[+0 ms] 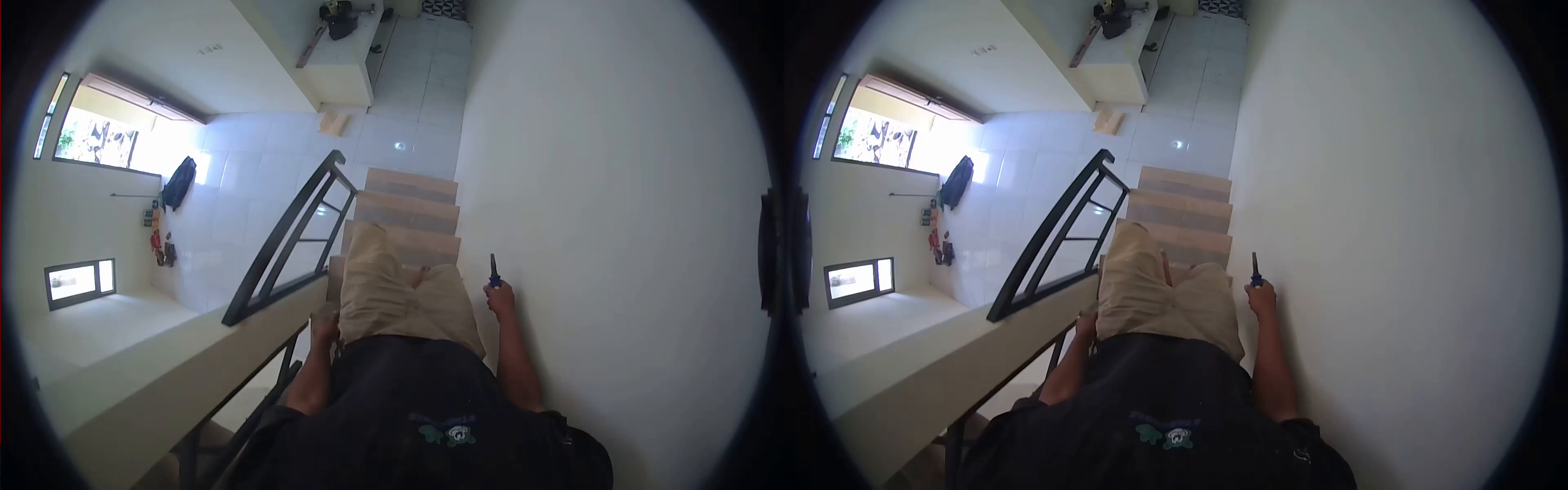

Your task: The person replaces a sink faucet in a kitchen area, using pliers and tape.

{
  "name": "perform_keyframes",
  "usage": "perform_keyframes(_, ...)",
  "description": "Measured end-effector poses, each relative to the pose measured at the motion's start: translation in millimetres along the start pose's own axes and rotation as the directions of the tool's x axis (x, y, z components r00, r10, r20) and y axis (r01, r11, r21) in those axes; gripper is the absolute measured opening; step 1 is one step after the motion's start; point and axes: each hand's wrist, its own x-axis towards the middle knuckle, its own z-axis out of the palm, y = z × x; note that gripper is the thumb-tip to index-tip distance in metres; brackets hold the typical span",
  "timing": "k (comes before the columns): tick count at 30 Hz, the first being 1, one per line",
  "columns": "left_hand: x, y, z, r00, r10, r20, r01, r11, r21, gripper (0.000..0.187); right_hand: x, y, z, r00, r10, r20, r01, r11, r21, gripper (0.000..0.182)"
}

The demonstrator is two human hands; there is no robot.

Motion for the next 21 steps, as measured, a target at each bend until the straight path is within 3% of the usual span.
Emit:
perform_keyframes(2, -45.7, 18.3, -11.5, 0.991, -0.123, -0.054, 0.107, 0.965, -0.239, 0.043, -14.2, 27.5, -6.4, 0.992, -0.080, -0.094, 0.080, 0.997, -0.009, 0.018)
perform_keyframes(3, 18.9, 29.1, -42.8, 0.988, -0.089, -0.125, 0.059, 0.972, -0.226, 0.043, 25.0, -6.5, 45.6, 0.989, -0.114, -0.096, 0.120, 0.991, 0.059, 0.018)
perform_keyframes(5, 68.2, 27.8, -36.6, 0.963, -0.241, 0.119, 0.262, 0.943, -0.207, 0.034, 34.4, -7.7, 54.2, 0.984, -0.138, -0.116, 0.152, 0.981, 0.121, 0.017)
perform_keyframes(6, 74.7, 17.2, 3.2, 0.965, -0.213, 0.154, 0.244, 0.945, -0.217, 0.034, 28.7, 17.6, 29.3, 0.979, -0.137, -0.153, 0.152, 0.984, 0.095, 0.017)
perform_keyframes(7, 109.7, 12.0, 24.2, 0.989, 0.112, 0.097, -0.105, 0.991, -0.077, 0.031, 43.8, 22.3, 26.9, 0.956, -0.178, -0.235, 0.200, 0.977, 0.073, 0.017)
perform_keyframes(8, 152.9, -0.1, 30.1, 0.904, 0.421, 0.072, -0.427, 0.898, 0.107, 0.031, 55.8, 26.5, 42.2, 0.930, -0.207, -0.305, 0.238, 0.969, 0.069, 0.017)
perform_keyframes(9, 213.8, -0.6, 37.8, 0.939, 0.341, 0.051, -0.343, 0.939, 0.025, 0.034, 80.3, 30.1, 65.2, 0.912, -0.230, -0.339, 0.279, 0.955, 0.102, 0.017)
perform_keyframes(11, 209.5, 43.0, 26.5, 0.928, 0.369, -0.052, -0.359, 0.923, 0.139, 0.033, 123.0, 60.7, 92.1, 0.894, -0.187, -0.408, 0.234, 0.970, 0.068, 0.018)
perform_keyframes(12, 221.9, 56.3, 23.0, 0.891, 0.452, 0.034, -0.437, 0.836, 0.331, 0.031, 121.9, 58.1, 88.2, 0.896, -0.191, -0.401, 0.233, 0.971, 0.057, 0.018)
perform_keyframes(13, 212.1, 46.6, 14.2, 0.860, 0.479, 0.174, -0.497, 0.709, 0.501, 0.030, 85.5, 61.7, 79.2, 0.948, -0.068, -0.312, 0.119, 0.982, 0.147, 0.018)
perform_keyframes(14, 154.7, 72.8, 9.2, 0.931, 0.316, -0.182, -0.343, 0.928, -0.144, 0.032, 70.5, 58.9, 67.4, 0.971, 0.026, -0.237, 0.031, 0.971, 0.235, 0.019)
perform_keyframes(17, 146.3, 95.3, 16.3, 0.886, 0.415, -0.207, -0.462, 0.829, -0.316, 0.037, 96.4, 84.8, 69.8, 0.950, -0.033, -0.309, 0.071, 0.991, 0.114, 0.018)
perform_keyframes(19, 144.7, 111.5, 16.3, 0.822, 0.494, -0.283, -0.556, 0.804, -0.211, 0.037, 113.7, 80.1, 83.7, 0.963, -0.035, -0.266, 0.091, 0.975, 0.202, 0.017)
perform_keyframes(21, 153.6, 128.4, 17.9, 0.829, 0.475, -0.296, -0.552, 0.778, -0.299, 0.037, 123.7, 54.0, 75.4, 0.976, -0.033, -0.217, 0.087, 0.966, 0.243, 0.017)
